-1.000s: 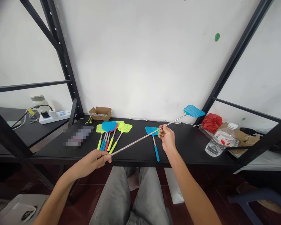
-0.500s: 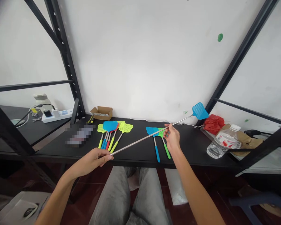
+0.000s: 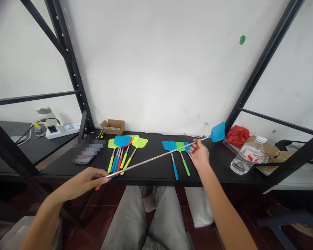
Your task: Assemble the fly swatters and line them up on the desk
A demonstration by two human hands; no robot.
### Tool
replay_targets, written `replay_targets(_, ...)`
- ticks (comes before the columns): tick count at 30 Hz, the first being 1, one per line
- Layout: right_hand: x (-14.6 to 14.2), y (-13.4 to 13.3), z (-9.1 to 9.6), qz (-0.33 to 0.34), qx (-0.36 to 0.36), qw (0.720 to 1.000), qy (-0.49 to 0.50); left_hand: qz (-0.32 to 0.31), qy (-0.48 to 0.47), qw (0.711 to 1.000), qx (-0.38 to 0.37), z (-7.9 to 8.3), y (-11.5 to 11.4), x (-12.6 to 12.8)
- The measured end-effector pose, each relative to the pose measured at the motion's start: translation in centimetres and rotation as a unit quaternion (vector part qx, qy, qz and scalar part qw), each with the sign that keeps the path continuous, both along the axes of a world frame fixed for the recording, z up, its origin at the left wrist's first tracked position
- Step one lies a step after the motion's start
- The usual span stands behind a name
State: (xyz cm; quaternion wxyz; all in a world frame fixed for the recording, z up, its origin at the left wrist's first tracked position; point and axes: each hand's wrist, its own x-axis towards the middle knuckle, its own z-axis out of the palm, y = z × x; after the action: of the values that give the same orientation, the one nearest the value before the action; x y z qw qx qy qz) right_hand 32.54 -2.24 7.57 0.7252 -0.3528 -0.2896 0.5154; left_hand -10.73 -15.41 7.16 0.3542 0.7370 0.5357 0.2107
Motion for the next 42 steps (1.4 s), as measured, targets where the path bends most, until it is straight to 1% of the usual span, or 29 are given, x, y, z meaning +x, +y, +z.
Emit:
replay_targets(3, 3.4, 0.3, 0.6, -0.023, 0.014, 0.998, 0.056, 0.039, 0.013, 0.999, -0.014, -0.2, -0.1, -2.4)
replay_targets(5, 4.5, 0.0, 0.8, -0.021, 0.016, 0.997, 0.07, 0.052, 0.019, 0.998, -0.016, -0.6, 0.0, -3.1)
replay_targets(10, 4.3, -0.5, 0.6, -0.018, 0.014, 0.998, 0.063, 0.065, 0.036, 0.997, 0.002, -1.9, 0.7, -4.2)
replay_targets(14, 4.0, -0.2, 0.1, -0.058, -0.024, 0.997, 0.044, 0.101, 0.058, 0.993, 0.02, -2.7, 0.6, -6.3)
replay_targets(17, 4.0, 0.0, -0.2, -0.095, -0.025, 0.995, 0.011, 0.119, 0.059, 0.991, 0.029, -2.6, 0.2, -7.5)
replay_targets(20, 3.8, 0.0, -0.2, -0.133, -0.015, 0.991, -0.016, 0.131, 0.06, 0.989, 0.039, -2.2, -0.1, -7.8)
replay_targets(23, 3.6, -0.1, -0.1, -0.166, -0.009, 0.986, -0.02, 0.123, 0.072, 0.988, 0.059, -1.8, -0.1, -7.5)
replay_targets(29, 4.2, -0.6, -0.3, -0.177, -0.006, 0.984, -0.016, 0.092, 0.102, 0.985, 0.1, -1.0, -0.3, -6.8)
replay_targets(32, 3.9, -1.0, -0.3, -0.172, -0.001, 0.985, -0.019, 0.085, 0.106, 0.985, 0.107, -0.6, -0.3, -5.7)
replay_targets(34, 2.8, -1.3, -0.2, -0.155, 0.008, 0.988, -0.022, 0.075, 0.096, 0.986, 0.113, -0.2, -0.1, -4.0)
replay_targets(36, 0.7, -1.8, -0.3, -0.133, 0.02, 0.991, -0.027, 0.06, 0.076, 0.988, 0.117, 0.0, 0.2, -1.5)
replay_targets(38, -2.0, -2.4, -0.6, -0.113, 0.03, 0.993, -0.034, 0.034, 0.046, 0.991, 0.122, 0.0, 0.7, 1.6)
replay_targets(40, -4.7, -3.0, -0.9, -0.079, 0.046, 0.995, -0.041, 0.009, 0.017, 0.992, 0.124, -0.1, 1.0, 4.4)
replay_targets(42, -6.7, -3.5, -1.1, -0.065, 0.06, 0.996, -0.032, 0.007, 0.003, 0.993, 0.122, -0.3, 1.3, 6.2)
